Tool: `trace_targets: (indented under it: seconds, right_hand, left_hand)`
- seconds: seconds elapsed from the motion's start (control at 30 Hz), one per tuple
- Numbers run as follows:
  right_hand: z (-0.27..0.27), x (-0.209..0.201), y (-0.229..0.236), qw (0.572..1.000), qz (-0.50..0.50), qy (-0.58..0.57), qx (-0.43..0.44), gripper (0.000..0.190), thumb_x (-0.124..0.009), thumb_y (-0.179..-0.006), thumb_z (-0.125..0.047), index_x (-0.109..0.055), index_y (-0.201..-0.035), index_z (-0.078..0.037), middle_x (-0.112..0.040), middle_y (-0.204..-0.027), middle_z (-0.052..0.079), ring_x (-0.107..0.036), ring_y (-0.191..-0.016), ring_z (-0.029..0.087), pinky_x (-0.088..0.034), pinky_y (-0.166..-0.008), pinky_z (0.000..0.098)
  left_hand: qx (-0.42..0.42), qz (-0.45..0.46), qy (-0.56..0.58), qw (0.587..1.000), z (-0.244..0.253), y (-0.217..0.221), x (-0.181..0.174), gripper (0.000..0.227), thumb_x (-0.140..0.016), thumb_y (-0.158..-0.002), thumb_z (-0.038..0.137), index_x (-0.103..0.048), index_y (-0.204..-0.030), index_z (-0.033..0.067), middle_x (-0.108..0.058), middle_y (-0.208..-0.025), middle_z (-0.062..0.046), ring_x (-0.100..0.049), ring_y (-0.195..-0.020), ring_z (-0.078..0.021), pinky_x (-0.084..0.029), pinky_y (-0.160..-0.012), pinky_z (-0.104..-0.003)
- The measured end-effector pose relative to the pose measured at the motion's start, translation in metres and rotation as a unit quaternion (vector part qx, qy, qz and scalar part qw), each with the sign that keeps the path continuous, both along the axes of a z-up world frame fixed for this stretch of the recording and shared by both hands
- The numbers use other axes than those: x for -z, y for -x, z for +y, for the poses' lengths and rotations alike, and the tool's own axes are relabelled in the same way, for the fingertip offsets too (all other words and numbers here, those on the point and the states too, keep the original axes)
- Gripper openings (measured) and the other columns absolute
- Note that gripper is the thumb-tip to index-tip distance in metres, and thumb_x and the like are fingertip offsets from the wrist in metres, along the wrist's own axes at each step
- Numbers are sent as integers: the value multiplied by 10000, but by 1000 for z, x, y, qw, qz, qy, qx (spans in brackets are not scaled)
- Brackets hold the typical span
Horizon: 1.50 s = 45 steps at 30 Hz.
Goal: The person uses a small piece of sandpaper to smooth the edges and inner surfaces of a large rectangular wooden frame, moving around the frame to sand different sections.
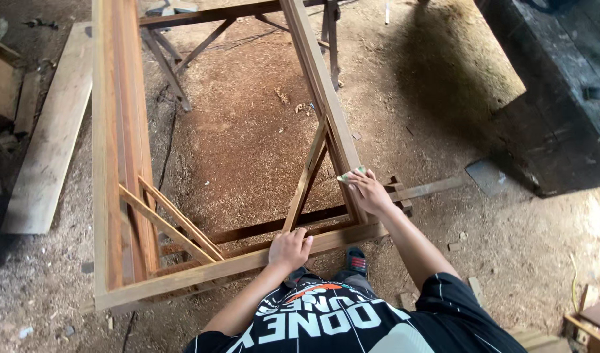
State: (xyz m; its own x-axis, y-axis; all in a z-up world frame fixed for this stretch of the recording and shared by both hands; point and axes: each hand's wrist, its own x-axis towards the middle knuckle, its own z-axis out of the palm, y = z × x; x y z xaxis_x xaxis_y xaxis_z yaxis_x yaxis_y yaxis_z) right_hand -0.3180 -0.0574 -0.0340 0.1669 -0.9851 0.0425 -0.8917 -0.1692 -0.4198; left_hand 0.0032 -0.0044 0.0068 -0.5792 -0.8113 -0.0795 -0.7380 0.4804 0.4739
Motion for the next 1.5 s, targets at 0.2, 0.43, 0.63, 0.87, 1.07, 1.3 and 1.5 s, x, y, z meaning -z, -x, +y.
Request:
trace_targets:
  seconds: [0.2,0.43,0.63,0.87,1.07,1.3,1.5]
  right_hand:
    - [67,-15,21,996,-30,26,-80,373,-460,-1027,-209,-588,-1363,-107,-574,-1433,82,-410,-1439,248,-123,-1243,540]
    - [13,-3,54,991,19,-53,-122,413,-460,-1043,-204,-503,-1445,-119,-504,-1492,49,-447,-1365,217,-64,-1245,566]
    - [-36,16,39,972,179,8,-150,407,-416,-1082,-263,-507,-1436,-84,-542,-1473,74,-457,-1406,218,-239,-1174,437]
    - [42,-11,77,968,-29,-89,-232,367,-455,-1021,-309,-567,-1351,-194,-533,-1495,-27,-416,-1467,143,-92,-1257,506]
    - [-32,-19,66,976,-12,-48,-212,422,-414,-1053,-274,-493,-1446,-141,-458,-1535,61,-342,-1457,198,27,-1226,558]
    - [-1,-72,56,956,30,-228,-184,432,-357,-1126,-328,-448,-1535,-220,-716,-1163,60,-702,-1078,179,-54,-1384,412]
    - [29,-84,86,935,46,-152,-318,392,-452,-1004,-328,-527,-1370,-211,-530,-1466,-28,-365,-1442,138,34,-1228,581]
  left_hand:
    - [-23,4,15,1000,2,2,6,403,-404,-1000,410,-629,-1076,85,-720,-894,-131,-691,-861,-312,-517,-749,-464]
    - [-78,49,130,987,9,12,15,297,-515,-951,344,-649,-1056,101,-706,-1029,-61,-614,-1010,-247,-404,-916,-454]
    - [-149,95,165,970,17,79,7,312,-554,-919,349,-659,-1100,117,-681,-1121,-49,-563,-1122,-264,-358,-977,-440]
    - [-170,9,83,982,14,122,15,345,-512,-949,362,-623,-1163,115,-669,-1130,-69,-573,-1100,-270,-370,-968,-486]
    - [-193,-31,47,980,13,127,8,332,-498,-962,387,-624,-1134,132,-694,-1068,-75,-634,-1019,-297,-451,-889,-480]
    - [-213,-26,61,975,18,132,12,330,-512,-951,387,-628,-1111,123,-700,-984,-78,-651,-952,-302,-481,-840,-476]
    - [-224,-50,38,973,11,132,10,327,-518,-947,391,-625,-1107,127,-705,-969,-68,-656,-949,-285,-482,-838,-468]
